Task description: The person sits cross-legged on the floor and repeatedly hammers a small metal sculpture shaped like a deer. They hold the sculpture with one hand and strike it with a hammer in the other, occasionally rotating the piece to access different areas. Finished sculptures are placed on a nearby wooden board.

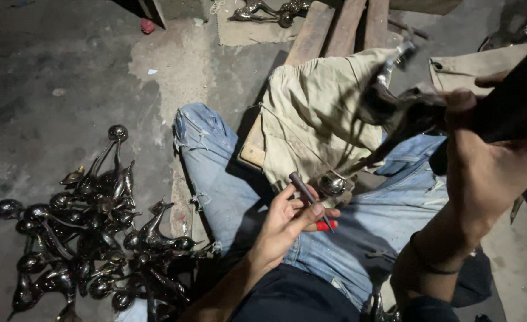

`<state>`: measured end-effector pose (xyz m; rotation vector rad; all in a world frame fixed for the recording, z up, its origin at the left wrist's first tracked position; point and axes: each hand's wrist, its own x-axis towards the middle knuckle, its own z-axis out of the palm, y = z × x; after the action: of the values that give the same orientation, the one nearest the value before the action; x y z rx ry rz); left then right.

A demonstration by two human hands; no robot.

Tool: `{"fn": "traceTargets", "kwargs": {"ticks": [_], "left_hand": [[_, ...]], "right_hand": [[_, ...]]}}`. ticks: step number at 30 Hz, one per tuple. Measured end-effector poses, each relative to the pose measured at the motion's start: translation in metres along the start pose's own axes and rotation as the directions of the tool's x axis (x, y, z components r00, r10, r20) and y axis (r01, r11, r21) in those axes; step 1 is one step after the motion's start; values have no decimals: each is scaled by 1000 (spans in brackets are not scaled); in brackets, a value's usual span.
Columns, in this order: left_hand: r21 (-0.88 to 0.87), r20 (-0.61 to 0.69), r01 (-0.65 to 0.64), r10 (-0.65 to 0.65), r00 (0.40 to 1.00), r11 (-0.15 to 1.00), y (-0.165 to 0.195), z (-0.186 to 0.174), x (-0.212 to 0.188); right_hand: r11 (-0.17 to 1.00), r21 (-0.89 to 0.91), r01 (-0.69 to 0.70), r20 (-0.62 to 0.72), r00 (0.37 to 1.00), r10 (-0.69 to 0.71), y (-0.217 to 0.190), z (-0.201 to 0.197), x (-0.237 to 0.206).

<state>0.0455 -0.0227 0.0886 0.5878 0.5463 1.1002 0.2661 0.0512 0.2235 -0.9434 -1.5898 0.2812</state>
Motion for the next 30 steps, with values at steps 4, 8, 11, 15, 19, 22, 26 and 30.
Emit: {"fn": "traceTargets", "kwargs": {"ticks": [4,8,11,15,19,22,26,30], "left_hand": [[10,17,-21,21,1000,1000,1,1,-6],[-21,0,4,-4,1000,1000,0,3,-11],[-20,-34,-8,8,999,1000,2,3,-13],[-21,-27,-40,39,999,999,8,0,-14],[-1,6,-28,28,1000,1000,13,0,-8],[-19,0,-19,19,1000,1000,14,2,-3],[25,55,-21,20,998,999,17,4,-3],[230,55,11,-25,998,973,33,1,-19]], "right_hand": [[971,232,56,16,998,-62,29,9,17],[950,120,-288,120,954,274,102,38,53],[902,163,-400,181,911,371,139,57,53],[952,-108,-285,8,958,288,149,60,45],[908,-404,-108,91,983,158,139,49,45],[872,-446,-200,108,955,275,129,41,39],[878,-314,-361,87,910,405,105,24,8],[849,-377,-369,95,897,432,75,-3,-31]]}}
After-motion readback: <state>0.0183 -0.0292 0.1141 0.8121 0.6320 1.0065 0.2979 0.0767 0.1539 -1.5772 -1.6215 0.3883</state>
